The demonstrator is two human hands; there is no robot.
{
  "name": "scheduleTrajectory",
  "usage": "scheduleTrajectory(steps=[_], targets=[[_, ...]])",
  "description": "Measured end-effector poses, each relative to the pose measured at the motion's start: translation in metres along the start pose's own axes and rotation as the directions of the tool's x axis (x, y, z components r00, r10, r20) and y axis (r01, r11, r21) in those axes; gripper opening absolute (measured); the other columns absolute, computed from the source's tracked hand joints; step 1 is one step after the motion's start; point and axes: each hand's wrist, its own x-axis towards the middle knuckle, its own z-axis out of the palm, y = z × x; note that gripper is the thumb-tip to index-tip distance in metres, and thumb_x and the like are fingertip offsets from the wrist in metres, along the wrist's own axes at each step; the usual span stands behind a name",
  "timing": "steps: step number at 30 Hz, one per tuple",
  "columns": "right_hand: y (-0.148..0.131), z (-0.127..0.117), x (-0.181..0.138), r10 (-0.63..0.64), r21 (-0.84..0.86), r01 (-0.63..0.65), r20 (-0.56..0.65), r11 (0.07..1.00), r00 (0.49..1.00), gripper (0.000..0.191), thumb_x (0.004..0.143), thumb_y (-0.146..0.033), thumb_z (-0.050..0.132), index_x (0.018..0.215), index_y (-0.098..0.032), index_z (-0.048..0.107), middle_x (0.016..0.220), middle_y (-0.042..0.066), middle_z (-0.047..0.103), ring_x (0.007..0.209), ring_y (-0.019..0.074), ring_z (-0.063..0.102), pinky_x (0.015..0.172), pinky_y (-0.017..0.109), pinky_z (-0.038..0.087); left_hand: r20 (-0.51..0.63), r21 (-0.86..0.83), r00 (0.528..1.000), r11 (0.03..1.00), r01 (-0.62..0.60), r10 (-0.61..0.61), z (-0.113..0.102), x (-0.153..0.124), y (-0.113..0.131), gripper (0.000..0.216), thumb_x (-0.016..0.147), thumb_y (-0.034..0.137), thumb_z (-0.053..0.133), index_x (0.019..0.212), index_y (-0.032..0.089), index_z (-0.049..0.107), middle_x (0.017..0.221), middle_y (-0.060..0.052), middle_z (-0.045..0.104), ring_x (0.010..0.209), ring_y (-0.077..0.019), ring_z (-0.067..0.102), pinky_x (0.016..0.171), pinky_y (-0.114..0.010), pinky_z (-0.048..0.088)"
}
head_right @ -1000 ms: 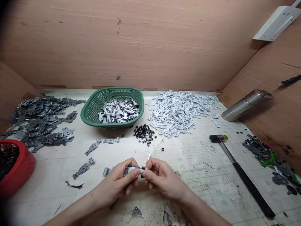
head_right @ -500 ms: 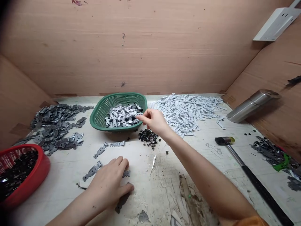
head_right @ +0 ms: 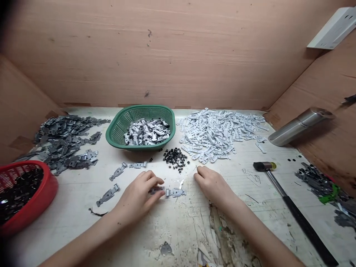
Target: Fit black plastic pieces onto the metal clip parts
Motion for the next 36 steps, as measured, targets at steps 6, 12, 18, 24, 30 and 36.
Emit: scheduleTrajectory(steps=[6,12,18,24,30,36], targets=[[-0.011,-0.001,0.005,0.115,0.108,-0.105,-0.083,0.989,0.990,0.017,0.085,-0.013,0.042,0.079,-0.016,0.057,0.075,0.007,0.053,0.071,0.0178,0.050,0.059,0.026,0.040,-0.044,0.069,0.993,0.992,-0.107,0.110,0.018,0.002,0.003,0.020,0.078,0.028,0.059,0.096,0.021,0.059,0.092,-0.006,0.055,0.089,-0.0227,0.047,0.073,-0.036,0.043],[-0.025,-0.024,0.008,0.290,0.463,-0.221,-0.083,0.858,0.953,0.010,0.082,-0.015,0.046,0.081,-0.018,0.056,0.071,0.004,0.054,0.066,0.0157,0.051,0.056,0.026,0.040,-0.035,-0.054,0.995,0.994,-0.090,0.088,0.020,0.000,0.004,0.008,0.075,0.011,0.055,0.079,0.018,0.053,0.082,-0.003,0.057,0.081,-0.0190,0.049,0.067,-0.030,0.041],[-0.048,-0.038,0.011,0.426,0.815,-0.400,0.212,0.420,0.879,0.003,0.082,-0.019,0.051,0.082,-0.020,0.054,0.072,-0.001,0.053,0.066,0.0126,0.050,0.059,0.023,0.041,-0.011,-0.364,1.000,0.931,0.002,-0.006,0.013,-0.007,0.009,0.004,0.080,0.021,0.051,0.081,0.019,0.054,0.078,-0.002,0.056,0.067,-0.0133,0.052,0.061,-0.025,0.042],[-0.050,-0.031,0.010,0.480,0.876,-0.449,0.322,0.175,0.816,0.003,0.079,-0.017,0.054,0.080,-0.019,0.053,0.069,-0.002,0.049,0.062,0.0105,0.045,0.054,0.021,0.037,0.152,-0.614,0.981,0.766,0.190,-0.121,0.016,-0.008,0.014,0.010,0.079,0.028,0.054,0.083,0.019,0.058,0.079,-0.003,0.061,0.070,-0.0161,0.061,0.062,-0.026,0.047],[-0.047,-0.028,0.007,0.462,0.873,-0.473,0.374,0.117,0.804,0.017,0.075,-0.031,0.065,0.078,-0.017,0.056,0.071,0.001,0.056,0.064,0.0130,0.052,0.058,0.025,0.044,0.301,-0.766,0.932,0.530,0.363,-0.203,0.017,-0.007,0.012,0.015,0.076,0.031,0.058,0.081,0.018,0.054,0.066,-0.001,0.062,0.063,-0.0158,0.062,0.060,-0.027,0.049],[-0.039,-0.021,0.007,0.462,0.895,-0.444,0.415,-0.050,0.784,0.025,0.070,-0.035,0.071,0.074,-0.016,0.056,0.066,0.000,0.057,0.058,0.0109,0.052,0.055,0.024,0.044,0.392,-0.796,0.886,0.392,0.461,-0.248,0.016,-0.006,0.015,0.017,0.075,0.030,0.059,0.084,0.017,0.053,0.067,-0.002,0.064,0.066,-0.0151,0.064,0.063,-0.027,0.050]])
